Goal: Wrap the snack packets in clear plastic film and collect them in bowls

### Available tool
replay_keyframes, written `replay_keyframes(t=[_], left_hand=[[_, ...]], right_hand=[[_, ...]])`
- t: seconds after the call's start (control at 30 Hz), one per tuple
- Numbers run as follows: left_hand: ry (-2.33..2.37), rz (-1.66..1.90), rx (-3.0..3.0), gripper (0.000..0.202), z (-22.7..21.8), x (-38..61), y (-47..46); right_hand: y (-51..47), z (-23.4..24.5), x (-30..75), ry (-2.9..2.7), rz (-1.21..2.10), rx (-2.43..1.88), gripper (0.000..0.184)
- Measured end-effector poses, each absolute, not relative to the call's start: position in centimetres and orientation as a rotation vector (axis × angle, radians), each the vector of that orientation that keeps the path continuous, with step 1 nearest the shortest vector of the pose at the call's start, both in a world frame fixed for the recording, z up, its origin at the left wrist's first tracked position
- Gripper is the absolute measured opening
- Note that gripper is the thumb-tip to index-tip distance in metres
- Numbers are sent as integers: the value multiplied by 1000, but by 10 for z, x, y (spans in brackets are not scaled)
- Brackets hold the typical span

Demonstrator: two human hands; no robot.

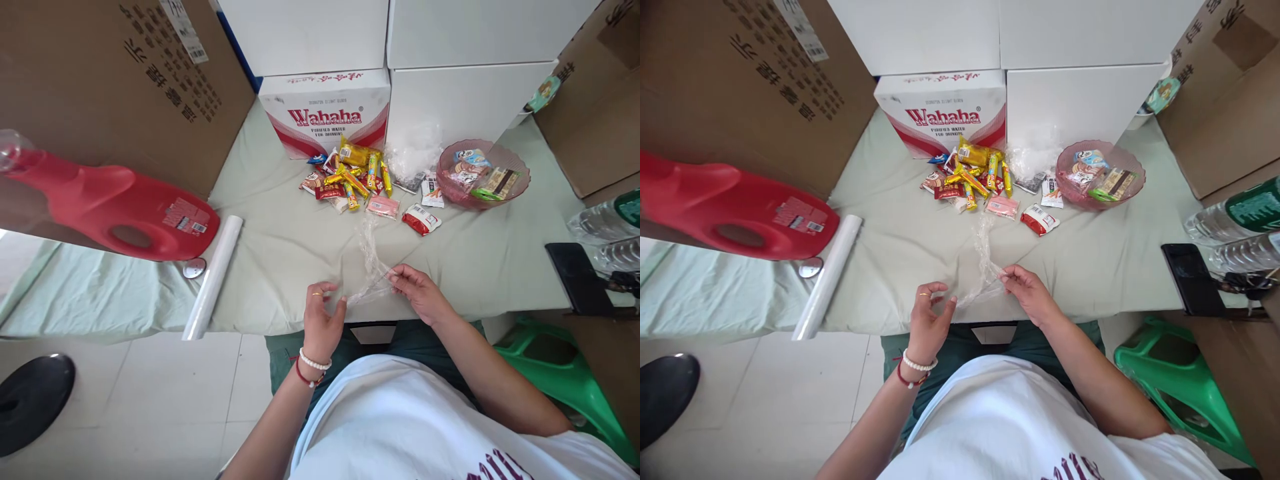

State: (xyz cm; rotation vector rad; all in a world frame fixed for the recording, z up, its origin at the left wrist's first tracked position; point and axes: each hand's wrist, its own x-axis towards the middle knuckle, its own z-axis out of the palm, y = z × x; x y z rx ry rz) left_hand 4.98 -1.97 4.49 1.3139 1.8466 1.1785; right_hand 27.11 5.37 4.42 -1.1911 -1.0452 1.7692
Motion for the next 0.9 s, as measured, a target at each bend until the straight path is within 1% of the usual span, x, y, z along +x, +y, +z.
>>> replay_keyframes(t=[0.1,0.13,0.17,0.23,0.4,0.5,0.6,0.73,0.77,0.8,0.9], left_hand=[[1745,1141,1566,37,53,63,-12],[1722,1112,1603,37,53,67,-8],[1717,1089,1603,30,52,70,-2],[1756,1074,1487,17,47,74,9],[1882,1237,983,25,28,66,21],[1918,1302,836,27,20,60,20],[1967,1306,863,28,16,58,17],[1962,1302,1025,29,16,66,12],[1933,1307,1046,30,16,68,10],[1899,1313,1048,31,16,70,9],[1869,1333,970,34,14,66,7]], right_hand=[[51,48,265,-1099,1824,-1126,39],[50,49,263,-1102,1854,-1106,39],[49,50,261,-1103,1872,-1097,40],[47,49,261,-1097,1860,-1121,41],[44,40,280,-1049,1796,-1260,46],[46,41,296,-1213,1820,-1297,47],[53,49,300,-1463,1700,-1339,48],[71,53,272,-1677,1386,-1474,53],[77,51,261,-1731,1289,-1504,51],[82,47,249,-1783,1199,-1528,46],[98,35,225,-1879,1024,-1548,16]])
